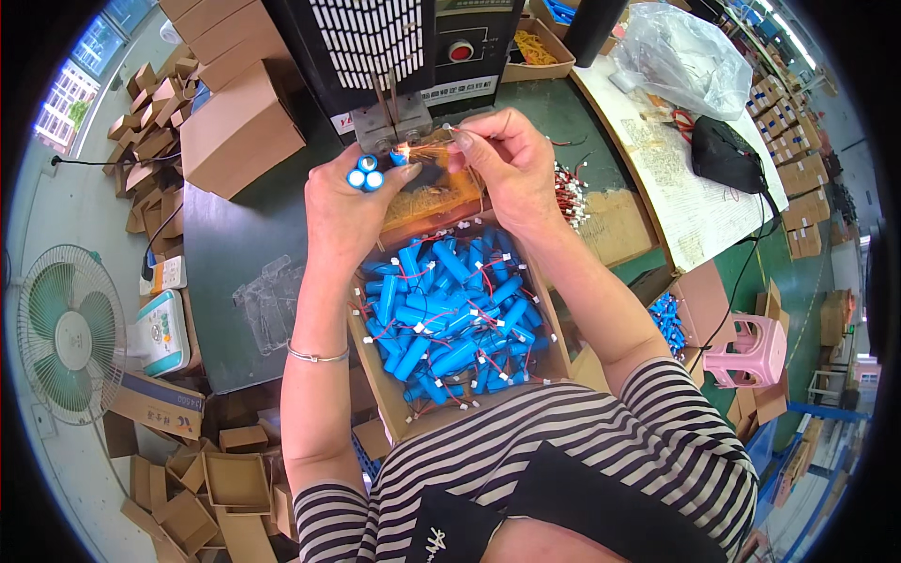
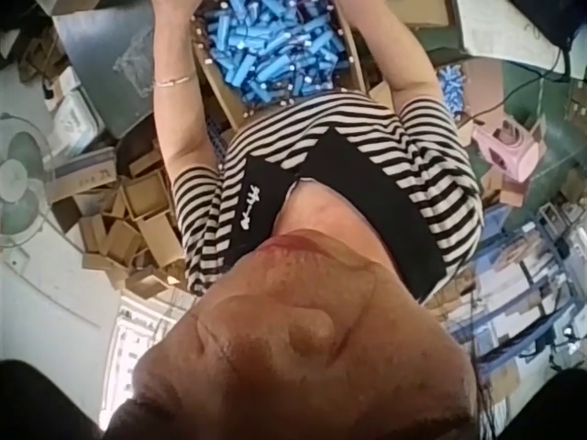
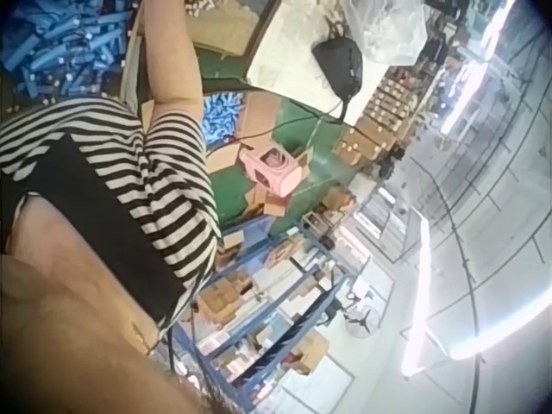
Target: The person assembles battery components by spot welding metal tabs to battery cells with a spot welder, then places the assembled cells into cardboard boxes or plastic trays.
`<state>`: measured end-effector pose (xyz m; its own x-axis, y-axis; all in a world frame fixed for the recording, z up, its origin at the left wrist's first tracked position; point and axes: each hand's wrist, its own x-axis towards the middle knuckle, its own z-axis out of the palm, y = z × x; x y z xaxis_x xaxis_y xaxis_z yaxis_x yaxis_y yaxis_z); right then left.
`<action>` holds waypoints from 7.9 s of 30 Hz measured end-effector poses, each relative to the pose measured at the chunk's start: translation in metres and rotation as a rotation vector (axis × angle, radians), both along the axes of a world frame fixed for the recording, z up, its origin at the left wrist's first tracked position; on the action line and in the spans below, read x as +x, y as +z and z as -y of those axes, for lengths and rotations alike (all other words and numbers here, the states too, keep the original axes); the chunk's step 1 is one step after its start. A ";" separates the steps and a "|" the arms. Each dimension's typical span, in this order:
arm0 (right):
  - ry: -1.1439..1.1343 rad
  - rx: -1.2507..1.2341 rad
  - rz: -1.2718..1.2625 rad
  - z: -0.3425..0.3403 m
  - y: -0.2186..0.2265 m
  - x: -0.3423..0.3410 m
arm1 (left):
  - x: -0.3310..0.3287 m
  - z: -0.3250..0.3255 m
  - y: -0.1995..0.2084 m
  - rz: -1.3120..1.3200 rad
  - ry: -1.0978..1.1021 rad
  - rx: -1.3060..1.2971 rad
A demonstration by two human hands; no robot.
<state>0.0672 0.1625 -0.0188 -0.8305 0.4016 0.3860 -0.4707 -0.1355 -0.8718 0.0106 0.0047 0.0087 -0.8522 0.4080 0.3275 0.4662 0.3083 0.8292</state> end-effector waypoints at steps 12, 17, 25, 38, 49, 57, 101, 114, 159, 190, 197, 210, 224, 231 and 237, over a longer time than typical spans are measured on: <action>0.005 -0.019 0.028 -0.003 -0.002 0.001 | -0.003 -0.001 -0.004 0.031 -0.016 0.036; 0.025 -0.037 0.032 -0.003 0.001 0.000 | 0.001 -0.001 -0.002 -0.152 0.051 -0.087; 0.114 0.108 0.097 0.000 0.016 0.018 | 0.048 0.021 0.006 0.312 0.014 0.240; 0.255 0.092 0.118 0.008 0.013 0.000 | 0.013 0.014 -0.008 -0.054 0.074 0.151; 0.111 0.119 0.168 0.015 0.011 -0.008 | -0.003 -0.002 -0.006 -0.040 0.047 0.039; 0.049 0.210 0.163 0.015 0.010 -0.012 | -0.008 0.000 -0.012 -0.181 0.088 0.040; 0.008 1.002 0.326 -0.054 0.031 0.027 | 0.003 0.014 -0.016 -0.099 -0.004 -0.111; 0.277 0.434 0.453 -0.031 0.046 0.021 | 0.007 0.012 -0.016 -0.217 0.003 -0.104; 0.157 0.326 0.537 -0.023 0.051 0.013 | 0.006 0.009 -0.007 -0.398 0.064 -0.209; 0.456 0.103 0.359 -0.004 0.035 0.002 | 0.015 0.011 -0.010 -0.103 0.025 0.072; 0.423 0.036 0.448 -0.004 0.031 -0.011 | -0.001 0.005 -0.008 -0.177 0.019 -0.085; 0.338 -0.060 0.468 0.006 0.031 -0.012 | -0.002 0.005 -0.008 -0.182 -0.019 -0.106; -0.337 1.031 0.683 -0.124 -0.001 0.018 | 0.036 0.058 0.016 -0.222 -0.108 -0.249; -0.467 1.222 0.687 -0.191 -0.061 0.056 | 0.029 0.015 -0.006 -0.543 0.192 -0.129; -0.412 1.313 0.709 -0.197 -0.081 0.034 | 0.015 0.003 -0.017 -0.405 0.240 -0.118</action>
<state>0.1012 0.3596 -0.0994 -0.9103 0.3464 0.2269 0.2650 0.9084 -0.3235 0.0258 0.0012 -0.0079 -0.7404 0.2699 0.6157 0.6485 0.5278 0.5485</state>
